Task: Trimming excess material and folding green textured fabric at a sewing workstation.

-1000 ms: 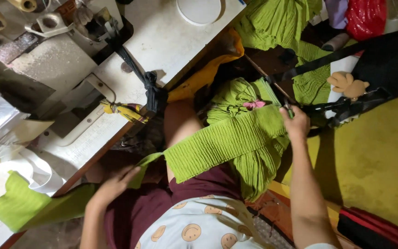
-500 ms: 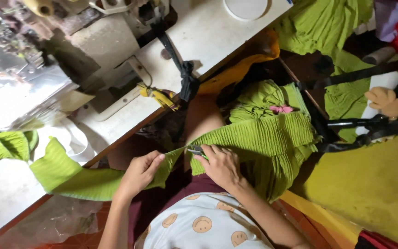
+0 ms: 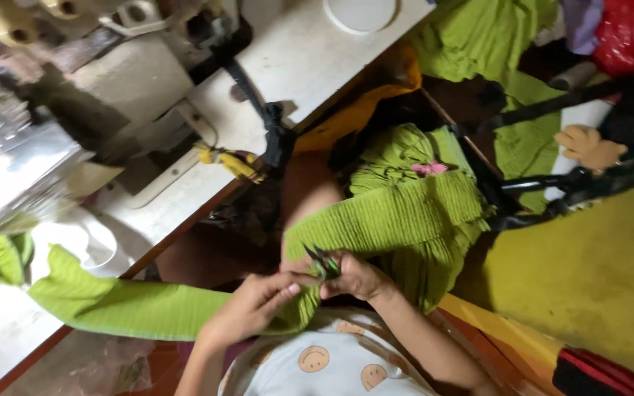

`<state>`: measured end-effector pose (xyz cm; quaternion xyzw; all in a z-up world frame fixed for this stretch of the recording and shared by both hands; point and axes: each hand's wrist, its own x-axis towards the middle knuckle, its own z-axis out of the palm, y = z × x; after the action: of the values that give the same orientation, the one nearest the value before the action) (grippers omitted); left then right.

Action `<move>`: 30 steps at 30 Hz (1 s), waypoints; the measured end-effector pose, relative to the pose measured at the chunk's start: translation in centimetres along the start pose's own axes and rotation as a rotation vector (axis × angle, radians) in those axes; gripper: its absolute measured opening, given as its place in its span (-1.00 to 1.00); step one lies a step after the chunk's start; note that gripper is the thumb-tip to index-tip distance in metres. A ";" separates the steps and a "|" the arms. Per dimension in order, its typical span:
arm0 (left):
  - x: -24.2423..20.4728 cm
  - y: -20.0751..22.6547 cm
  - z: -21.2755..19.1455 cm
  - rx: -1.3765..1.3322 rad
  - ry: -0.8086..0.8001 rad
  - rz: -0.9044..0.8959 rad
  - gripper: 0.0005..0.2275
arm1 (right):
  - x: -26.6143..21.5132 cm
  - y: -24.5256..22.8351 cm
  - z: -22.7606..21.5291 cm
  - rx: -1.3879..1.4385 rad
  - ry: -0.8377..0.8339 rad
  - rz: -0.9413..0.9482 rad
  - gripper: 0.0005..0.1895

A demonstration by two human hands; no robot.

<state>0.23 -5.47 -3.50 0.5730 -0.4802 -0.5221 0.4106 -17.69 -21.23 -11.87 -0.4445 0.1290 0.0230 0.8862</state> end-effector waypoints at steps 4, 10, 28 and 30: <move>-1.8 2.0 -2.2 0.025 -0.100 0.131 -0.68 | -4.2 -7.5 0.4 -0.048 0.254 0.094 -0.88; -8.1 -2.7 -5.5 0.363 -0.228 -0.343 -0.84 | -13.1 -17.6 -2.9 -0.653 1.606 0.755 -0.64; 1.0 -6.7 -2.2 -0.075 0.375 -0.437 -0.81 | -3.7 -5.8 -7.1 -1.182 1.459 -0.047 -0.44; 0.9 -6.2 -1.7 -0.120 0.437 -0.362 -0.86 | -0.9 -4.3 -0.2 -1.470 0.895 -0.056 -0.60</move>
<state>2.71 -5.17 -9.53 0.7230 -0.2385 -0.4787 0.4374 -17.92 -23.85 -8.41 -0.8758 0.4073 -0.0986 0.2394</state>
